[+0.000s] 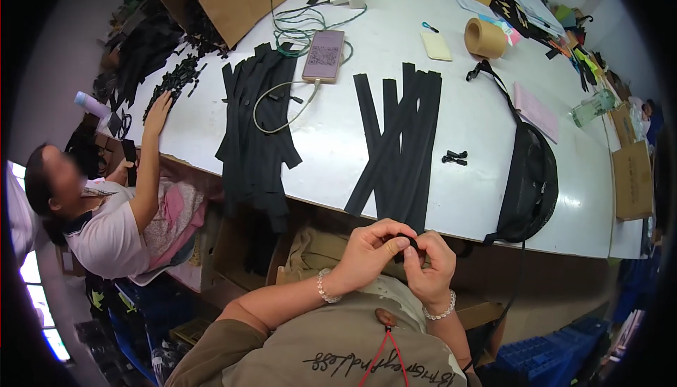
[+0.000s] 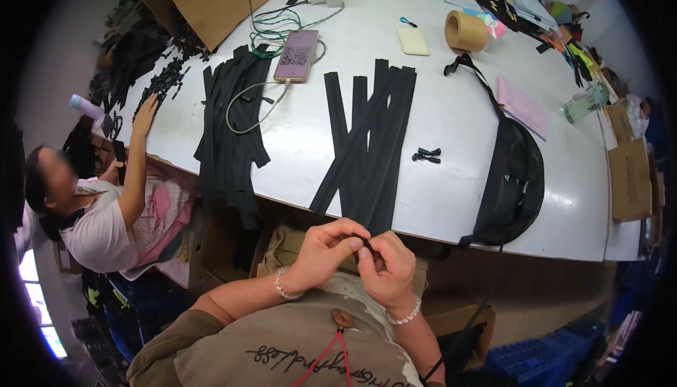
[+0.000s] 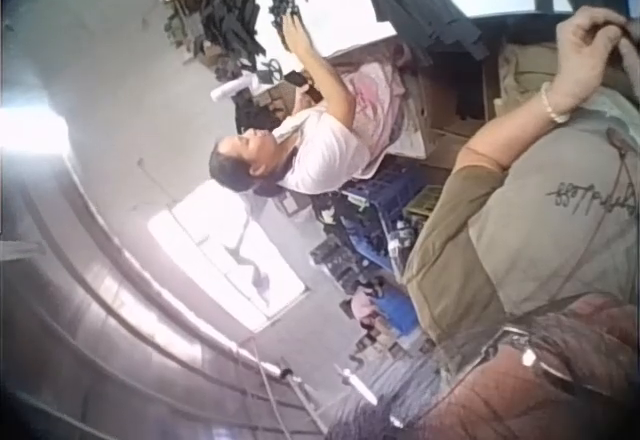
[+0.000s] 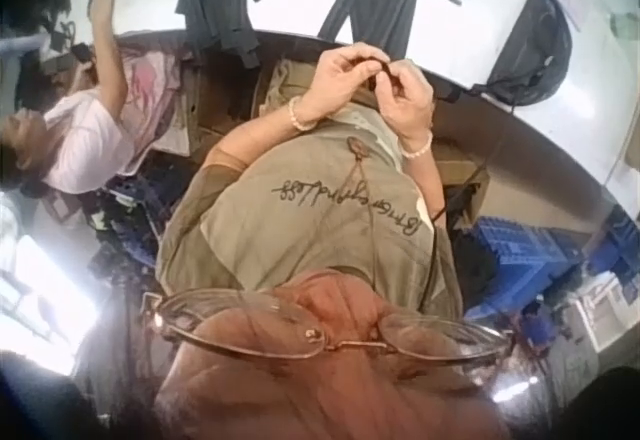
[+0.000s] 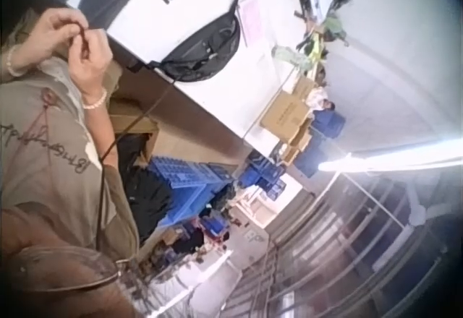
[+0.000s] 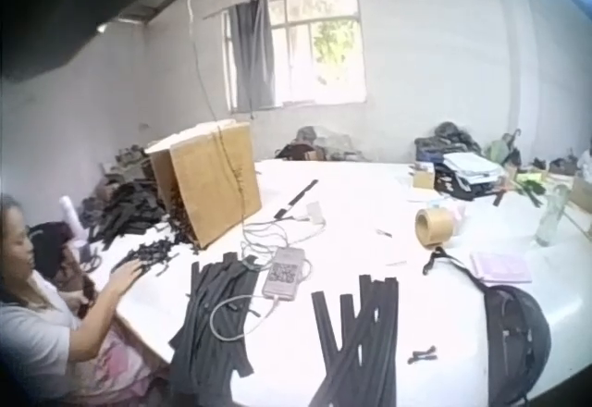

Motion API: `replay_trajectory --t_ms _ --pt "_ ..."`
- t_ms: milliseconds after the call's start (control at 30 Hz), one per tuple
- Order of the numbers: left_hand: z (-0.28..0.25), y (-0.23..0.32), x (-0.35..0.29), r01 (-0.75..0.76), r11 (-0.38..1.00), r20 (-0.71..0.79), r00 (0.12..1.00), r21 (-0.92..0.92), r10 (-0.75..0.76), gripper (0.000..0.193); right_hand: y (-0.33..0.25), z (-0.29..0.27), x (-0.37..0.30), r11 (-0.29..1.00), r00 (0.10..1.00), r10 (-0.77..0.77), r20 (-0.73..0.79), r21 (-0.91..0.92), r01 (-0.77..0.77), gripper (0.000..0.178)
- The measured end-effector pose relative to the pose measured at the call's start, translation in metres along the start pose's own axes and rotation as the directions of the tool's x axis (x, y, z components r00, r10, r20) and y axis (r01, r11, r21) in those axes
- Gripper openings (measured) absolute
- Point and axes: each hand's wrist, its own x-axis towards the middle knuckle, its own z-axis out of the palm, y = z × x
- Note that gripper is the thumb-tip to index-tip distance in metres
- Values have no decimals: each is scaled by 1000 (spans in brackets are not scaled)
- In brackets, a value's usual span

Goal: Assembling plastic buckles onto black nylon straps at a workshop bench.

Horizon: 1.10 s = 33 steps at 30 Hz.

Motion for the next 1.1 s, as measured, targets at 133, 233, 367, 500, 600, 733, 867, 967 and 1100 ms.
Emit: replay_trajectory --t_ms 133,233,367,500,600,733,867,967,1100 --pt "-4 6 -1 -223 963 19 975 154 223 14 -3 8 4 995 994 -97 -56 6 97 9" --pt "-6 15 0 -252 945 48 968 210 247 16 3 7 3 984 981 -177 -78 -26 175 9" --pt "-8 11 -2 -243 960 38 970 136 240 28 11 8 -2 973 966 -232 -118 -15 232 12" --pt "-9 9 -1 -296 944 44 955 145 293 33 9 7 -2 980 973 -198 -120 7 200 12" --pt "-11 9 -1 -285 949 46 958 138 281 33 9 7 -2 981 973 -194 -122 4 196 12" --pt "-12 10 -1 -241 964 45 970 115 238 32 11 9 -2 982 975 -184 -125 8 187 11" --pt "-17 14 2 -213 944 138 973 251 182 27 10 10 -1 985 976 -173 -129 -3 174 10" --pt "-17 15 2 -157 938 116 985 307 127 23 8 7 -1 995 994 -97 -55 16 98 9" --pt "-17 10 6 -106 986 103 990 131 92 21 5 6 1 996 996 -85 -18 23 85 8"
